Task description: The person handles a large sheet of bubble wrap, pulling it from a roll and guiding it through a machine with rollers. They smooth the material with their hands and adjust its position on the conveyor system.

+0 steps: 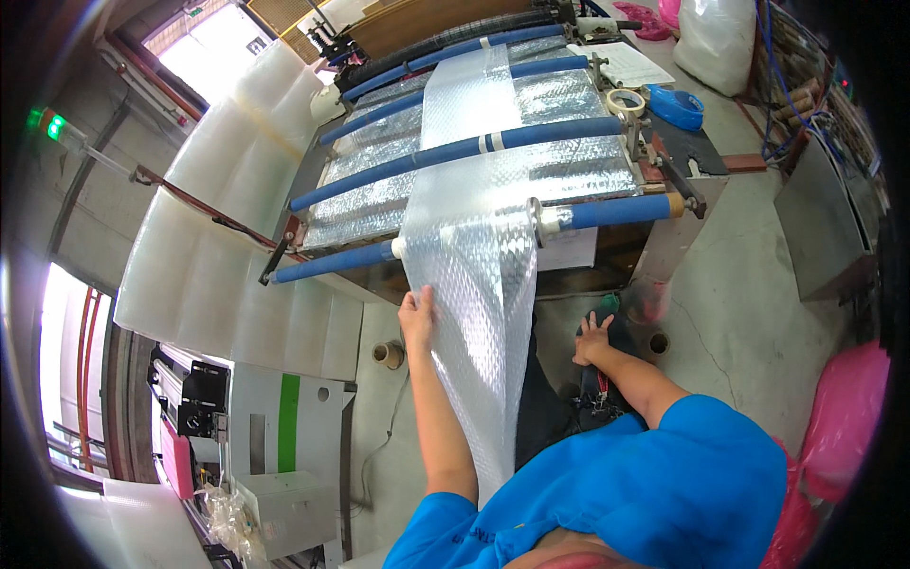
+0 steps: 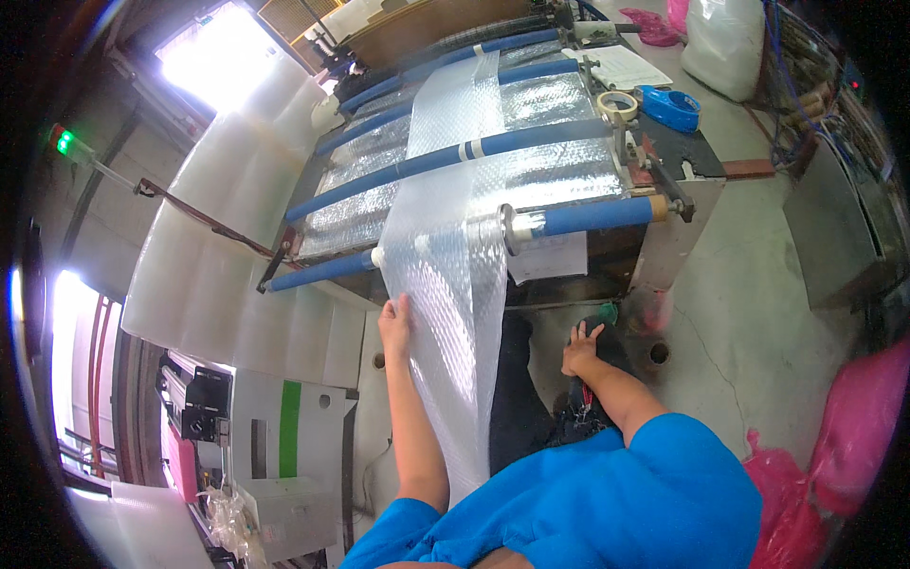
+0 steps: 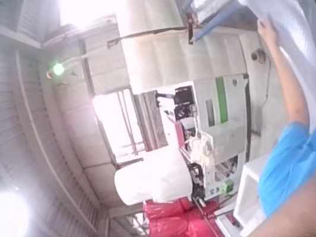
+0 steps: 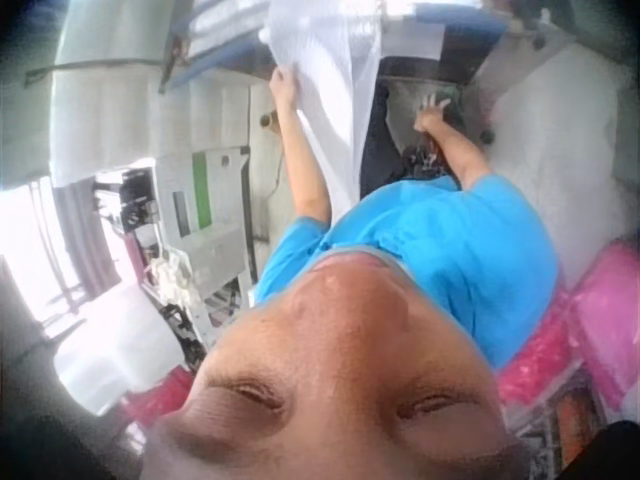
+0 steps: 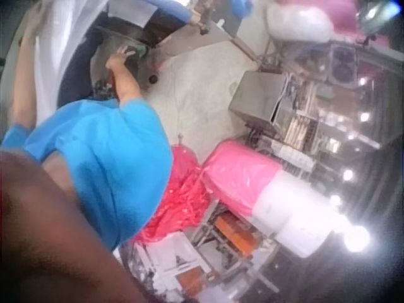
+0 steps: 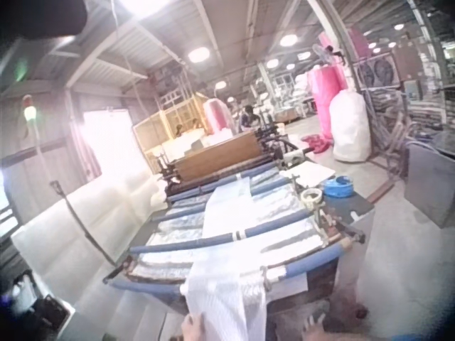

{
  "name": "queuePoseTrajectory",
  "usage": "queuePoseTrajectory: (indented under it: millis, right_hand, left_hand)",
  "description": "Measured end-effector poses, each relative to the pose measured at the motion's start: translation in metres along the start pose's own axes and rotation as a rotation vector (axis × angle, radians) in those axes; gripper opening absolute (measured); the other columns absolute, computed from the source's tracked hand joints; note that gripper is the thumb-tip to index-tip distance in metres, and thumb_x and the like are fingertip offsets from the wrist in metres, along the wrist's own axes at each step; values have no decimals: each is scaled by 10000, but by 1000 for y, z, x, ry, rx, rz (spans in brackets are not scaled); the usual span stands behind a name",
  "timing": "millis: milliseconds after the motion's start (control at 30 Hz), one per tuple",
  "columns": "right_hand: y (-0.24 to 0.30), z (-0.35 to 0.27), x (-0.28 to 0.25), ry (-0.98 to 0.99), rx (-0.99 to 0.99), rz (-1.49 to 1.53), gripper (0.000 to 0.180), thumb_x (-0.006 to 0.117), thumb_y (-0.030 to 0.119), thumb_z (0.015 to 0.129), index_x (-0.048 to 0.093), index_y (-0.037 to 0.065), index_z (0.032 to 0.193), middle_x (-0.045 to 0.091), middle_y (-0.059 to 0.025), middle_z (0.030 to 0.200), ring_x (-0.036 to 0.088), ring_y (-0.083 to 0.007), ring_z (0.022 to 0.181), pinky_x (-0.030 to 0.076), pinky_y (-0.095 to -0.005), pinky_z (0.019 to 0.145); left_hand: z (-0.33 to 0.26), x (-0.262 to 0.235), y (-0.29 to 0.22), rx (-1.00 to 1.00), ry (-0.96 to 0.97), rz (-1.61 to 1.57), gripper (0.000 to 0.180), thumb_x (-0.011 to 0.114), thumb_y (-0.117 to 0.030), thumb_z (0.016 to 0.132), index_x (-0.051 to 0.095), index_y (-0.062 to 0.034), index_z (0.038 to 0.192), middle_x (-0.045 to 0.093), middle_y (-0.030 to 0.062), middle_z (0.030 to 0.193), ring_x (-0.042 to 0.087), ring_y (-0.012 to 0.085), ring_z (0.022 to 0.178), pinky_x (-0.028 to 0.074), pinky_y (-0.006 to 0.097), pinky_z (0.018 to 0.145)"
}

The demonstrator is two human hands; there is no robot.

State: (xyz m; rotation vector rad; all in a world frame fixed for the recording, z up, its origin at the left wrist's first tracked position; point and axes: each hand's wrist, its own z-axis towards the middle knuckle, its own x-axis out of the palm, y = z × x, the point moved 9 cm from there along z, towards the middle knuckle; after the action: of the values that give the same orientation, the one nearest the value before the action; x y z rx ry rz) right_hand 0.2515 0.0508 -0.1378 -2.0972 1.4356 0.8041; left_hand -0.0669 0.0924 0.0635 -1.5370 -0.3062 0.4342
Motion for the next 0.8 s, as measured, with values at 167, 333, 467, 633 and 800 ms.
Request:
queuePoseTrajectory:
  millis: [167,333,467,633,800]
  right_hand:
    - [-12,-12,-32,-470,-4,344,676,576,338,695,288,163,1281,47,-161,1372,17,-364,1256,104,-630,908]
    - [-31,-72,-118,-1027,-55,349,697,571,369,718,234,174,1296,35,-179,1362,15,-359,1253,83,-606,926]
    - [-40,-48,-65,-600,-6,371,776,521,511,708,176,179,1319,16,-159,1376,-26,-347,1262,37,-620,921]
    - [-25,-18,-16,116,-53,283,801,477,608,692,233,155,1306,54,-153,1374,-2,-318,1268,89,-625,919]
    - [21,-90,-150,205,-775,1535,656,475,492,775,335,59,1248,384,-112,1248,349,-235,1162,277,-403,950]
  left_hand:
    - [28,9,-39,100,-44,87,291,603,-324,766,475,-72,694,455,-29,530,388,45,429,296,199,395]
    - [34,-3,-17,56,-56,92,296,624,-310,751,460,-67,710,458,-23,518,398,51,416,294,198,381]
    - [-6,-18,-4,73,-180,57,297,642,-291,737,454,-60,744,465,-13,519,402,57,407,303,193,378]
    - [-24,-20,-26,139,-276,287,297,606,-314,760,467,-53,734,484,8,539,427,74,441,329,208,414]
    - [-13,-23,-20,90,-154,341,328,522,-328,816,458,-39,676,472,8,545,415,77,465,332,228,435]
